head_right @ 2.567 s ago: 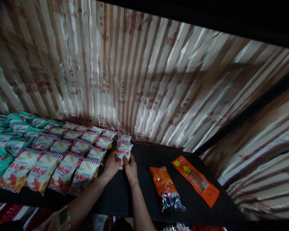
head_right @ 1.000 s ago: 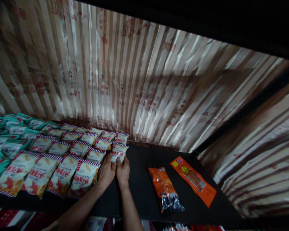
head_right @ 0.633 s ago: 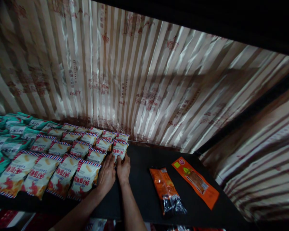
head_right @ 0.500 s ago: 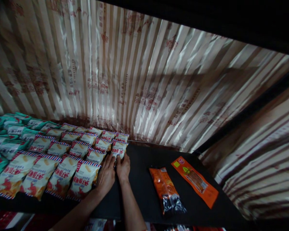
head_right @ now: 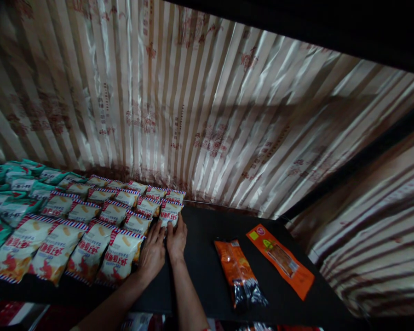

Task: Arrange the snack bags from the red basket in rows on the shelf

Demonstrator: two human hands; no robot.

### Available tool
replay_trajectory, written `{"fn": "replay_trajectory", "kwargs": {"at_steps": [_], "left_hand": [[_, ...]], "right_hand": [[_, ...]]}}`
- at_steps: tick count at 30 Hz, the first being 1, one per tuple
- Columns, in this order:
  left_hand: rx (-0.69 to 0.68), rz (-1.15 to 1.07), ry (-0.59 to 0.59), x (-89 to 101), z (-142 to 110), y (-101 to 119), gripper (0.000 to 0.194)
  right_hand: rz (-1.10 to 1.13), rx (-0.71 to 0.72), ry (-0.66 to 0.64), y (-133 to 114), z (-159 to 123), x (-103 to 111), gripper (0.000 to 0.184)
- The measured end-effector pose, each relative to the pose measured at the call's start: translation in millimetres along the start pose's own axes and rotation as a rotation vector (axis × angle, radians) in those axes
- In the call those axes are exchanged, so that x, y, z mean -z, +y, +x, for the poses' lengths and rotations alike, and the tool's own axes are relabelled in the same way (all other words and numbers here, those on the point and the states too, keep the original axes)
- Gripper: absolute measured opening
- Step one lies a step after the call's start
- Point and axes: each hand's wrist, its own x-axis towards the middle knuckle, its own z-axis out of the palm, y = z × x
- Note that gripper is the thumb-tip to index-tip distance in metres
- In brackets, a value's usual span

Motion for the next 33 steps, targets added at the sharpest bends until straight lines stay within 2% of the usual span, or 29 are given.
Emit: {"fn": "replay_trajectory", "kwargs": {"at_steps": [10,16,20,25,33], "left_hand": [[0.021,0.02,0.017,2.9,-2,9,0.05],[-0.006,-0.002,-0.01,6.4,-18,14,0.051],[-0.007,-0.018,-0.067,14.1,-35,17,0.047],[0.026,-0.072,-0.185,35.3,-62,19,0.044],[-0.079,-0.212,-0.157,68.5,-117,1,0.04]], "right_hand": [[-0.013,-0.003,0.088,1,-18,4,0.062],[-0.05,0.025,0.138,-3,-37,11,0.054],[-0.036,0.022,0.154,-4,-53,15,0.049],[0.021,0.02,0.158,-17,-84,20,0.041],[0.183,-0.047,0.091,-44,-152,22,0.036]]}}
